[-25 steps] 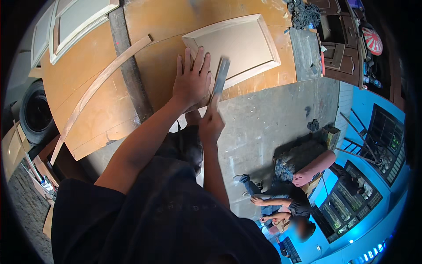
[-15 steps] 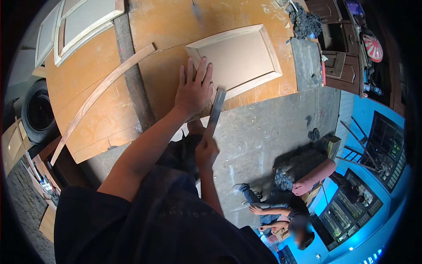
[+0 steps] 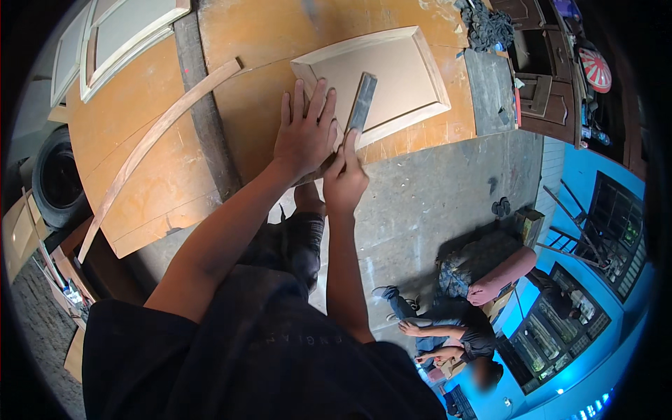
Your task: Sand the edges of a wooden frame component and then join it to the frame.
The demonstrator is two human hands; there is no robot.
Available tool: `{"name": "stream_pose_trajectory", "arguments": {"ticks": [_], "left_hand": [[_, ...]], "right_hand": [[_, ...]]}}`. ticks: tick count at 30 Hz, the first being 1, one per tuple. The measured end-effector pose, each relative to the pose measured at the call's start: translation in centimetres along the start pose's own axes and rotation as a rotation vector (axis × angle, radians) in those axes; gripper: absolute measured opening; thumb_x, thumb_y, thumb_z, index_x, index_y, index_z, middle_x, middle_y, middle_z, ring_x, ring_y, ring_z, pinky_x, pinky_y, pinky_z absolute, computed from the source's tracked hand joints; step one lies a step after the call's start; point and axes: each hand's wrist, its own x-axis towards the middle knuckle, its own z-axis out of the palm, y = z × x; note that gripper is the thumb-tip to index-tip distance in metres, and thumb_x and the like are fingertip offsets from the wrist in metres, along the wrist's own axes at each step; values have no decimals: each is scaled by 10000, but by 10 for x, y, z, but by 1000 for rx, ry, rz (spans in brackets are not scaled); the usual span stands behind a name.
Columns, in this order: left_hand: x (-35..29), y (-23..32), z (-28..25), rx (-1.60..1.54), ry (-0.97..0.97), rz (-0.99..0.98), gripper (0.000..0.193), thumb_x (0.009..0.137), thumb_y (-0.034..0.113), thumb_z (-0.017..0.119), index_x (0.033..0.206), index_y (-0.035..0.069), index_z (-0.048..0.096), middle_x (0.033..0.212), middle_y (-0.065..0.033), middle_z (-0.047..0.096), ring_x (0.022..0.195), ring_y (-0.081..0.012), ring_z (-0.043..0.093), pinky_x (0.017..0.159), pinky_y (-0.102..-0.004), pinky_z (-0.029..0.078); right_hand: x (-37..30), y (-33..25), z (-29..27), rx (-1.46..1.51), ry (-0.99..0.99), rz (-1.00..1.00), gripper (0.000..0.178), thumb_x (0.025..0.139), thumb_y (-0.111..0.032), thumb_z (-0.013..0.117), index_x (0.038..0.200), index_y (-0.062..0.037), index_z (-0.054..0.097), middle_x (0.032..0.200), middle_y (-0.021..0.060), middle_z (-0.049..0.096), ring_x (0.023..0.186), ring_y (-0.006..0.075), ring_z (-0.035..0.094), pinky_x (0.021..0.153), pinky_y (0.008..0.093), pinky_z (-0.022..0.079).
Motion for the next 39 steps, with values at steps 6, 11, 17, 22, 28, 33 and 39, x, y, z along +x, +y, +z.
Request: {"name": "stream_pose_trajectory", "arguments": {"ticks": [6, 11, 17, 22, 28, 33, 39], "left_hand": [[-2, -7, 0, 22, 28, -10, 598, 966, 349, 531, 1487, 82, 410, 1597, -141, 267, 1452, -488, 222, 1151, -650, 211], [0, -2, -1, 15, 51, 18, 604, 956, 320, 550, 1488, 69, 411, 1598, -158, 276, 1444, -506, 229, 1149, -645, 208], [-4, -9, 5, 80, 37, -7, 588, 971, 397, 529, 1478, 113, 436, 1594, -138, 284, 1443, -501, 243, 1156, -640, 202], [1, -5, -5, -61, 105, 2, 722, 890, 542, 611, 1466, 133, 459, 1595, -135, 289, 1435, -526, 233, 1140, -668, 198], [-25, -9, -11, -118, 80, 57, 829, 818, 588, 666, 1488, 155, 439, 1615, -128, 259, 1466, -482, 197, 1118, -714, 157], [-32, -4, -14, -149, 75, 67, 846, 783, 586, 690, 1477, 158, 464, 1614, -111, 275, 1501, -416, 148, 1105, -735, 131], [-9, -32, -21, -124, 14, 326, 765, 779, 586, 677, 1361, 103, 563, 1513, -91, 418, 1484, -375, 223, 1087, -740, 114]], "right_hand": [[-114, 9, -3, 34, 2, -14, 494, 929, -48, 557, 1423, -70, 538, 727, 195, 634, 652, 389, 632, 592, 449, 517], [5, -9, -6, -26, -80, 98, 390, 941, -65, 557, 1326, -43, 619, 1042, 250, 698, 709, 375, 676, 636, 441, 540], [-17, 5, -30, 161, 148, -49, 446, 995, -78, 539, 1441, -72, 522, 581, 115, 507, 468, 138, 512, 471, 315, 442], [-71, 31, -60, 219, 167, 178, 431, 1016, -100, 528, 1446, -83, 522, 602, -4, 499, 487, 68, 463, 451, 257, 411], [-120, 46, -90, 157, 86, 420, 397, 1002, -117, 549, 1397, -80, 567, 1216, 195, 675, 748, 189, 691, 675, 309, 528], [-131, 64, -104, 71, 181, 352, 444, 1019, -162, 536, 1461, -201, 518, 567, 11, 502, 440, 78, 492, 408, 292, 434], [-109, 66, -113, 112, 215, 352, 430, 1023, -174, 539, 1451, -216, 532, 576, 0, 508, 449, 77, 500, 428, 284, 440]]}}
